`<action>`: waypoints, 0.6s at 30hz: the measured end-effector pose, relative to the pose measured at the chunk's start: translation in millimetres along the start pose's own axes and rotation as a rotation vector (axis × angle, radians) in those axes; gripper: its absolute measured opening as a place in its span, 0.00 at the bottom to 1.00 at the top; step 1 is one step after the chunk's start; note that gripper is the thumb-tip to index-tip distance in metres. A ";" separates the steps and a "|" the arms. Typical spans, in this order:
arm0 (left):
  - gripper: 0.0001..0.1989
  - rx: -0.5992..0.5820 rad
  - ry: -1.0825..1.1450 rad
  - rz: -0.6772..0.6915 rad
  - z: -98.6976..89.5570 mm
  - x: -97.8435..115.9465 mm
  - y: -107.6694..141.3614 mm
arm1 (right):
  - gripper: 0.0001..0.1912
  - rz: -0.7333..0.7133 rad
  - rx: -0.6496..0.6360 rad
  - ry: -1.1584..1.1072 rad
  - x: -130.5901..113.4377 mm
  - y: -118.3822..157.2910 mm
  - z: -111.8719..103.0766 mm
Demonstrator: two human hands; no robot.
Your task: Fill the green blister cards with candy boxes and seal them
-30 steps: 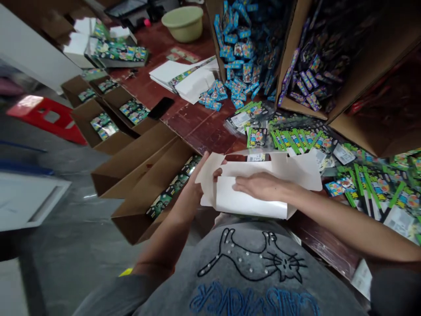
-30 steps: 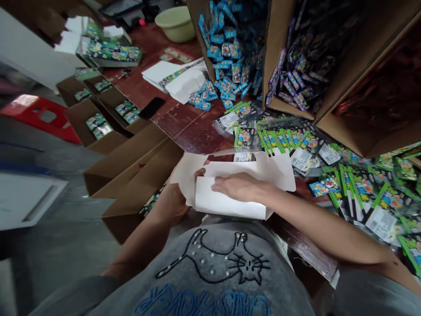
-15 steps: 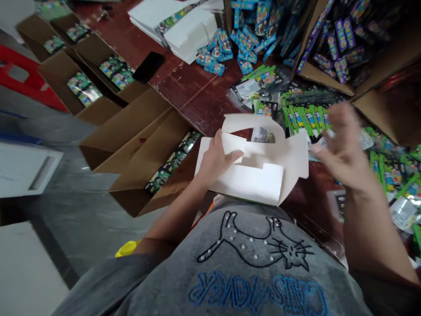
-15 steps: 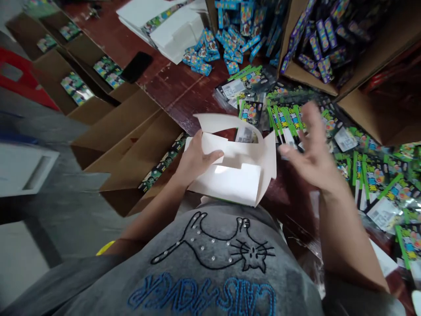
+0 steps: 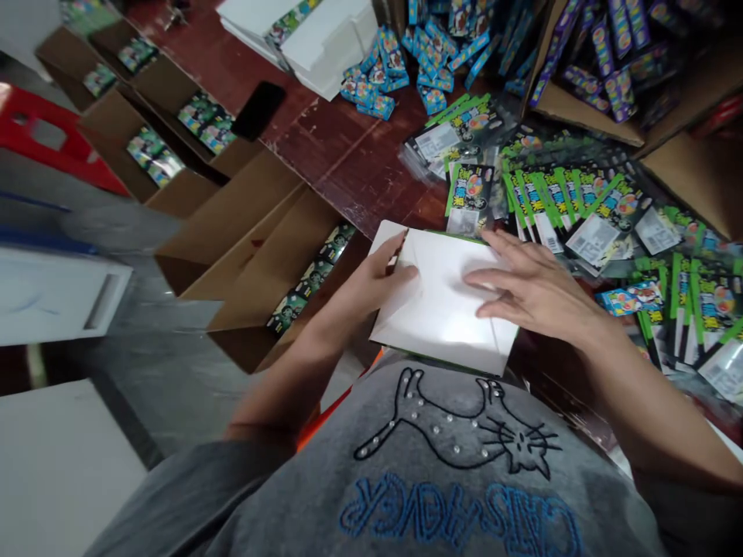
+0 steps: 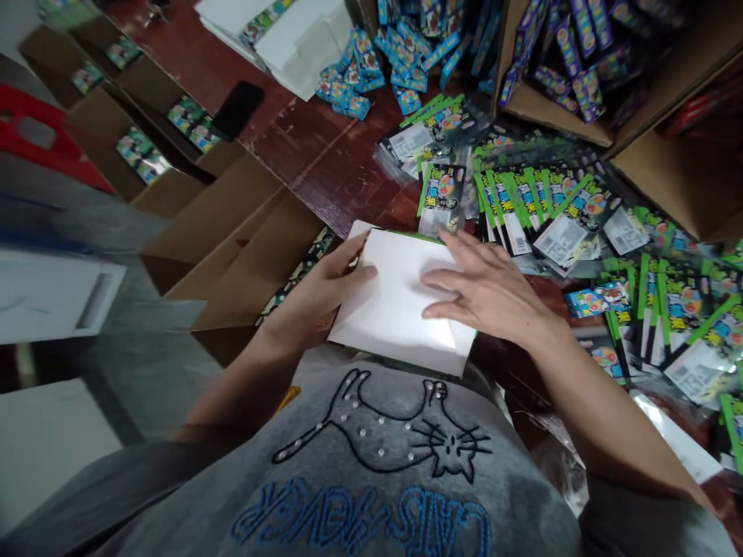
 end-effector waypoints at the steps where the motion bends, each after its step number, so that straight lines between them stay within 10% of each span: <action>1: 0.35 -0.049 0.076 -0.059 -0.6 -1.3 6.8 | 0.29 0.054 -0.017 0.046 0.4 -2.9 3.0; 18: 0.35 0.048 0.201 -0.057 -29.1 41.0 84.8 | 0.20 0.277 0.317 0.114 -25.5 -38.0 3.5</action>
Point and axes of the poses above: each hand's wrist, its own y-axis away from the middle knuckle, its own z-axis out of the palm, x = y × z, the point moved 5 cm from there along -y, towards the middle knuckle, and after that the axes turned 5 degrees about -z, right-handed, at the moved point
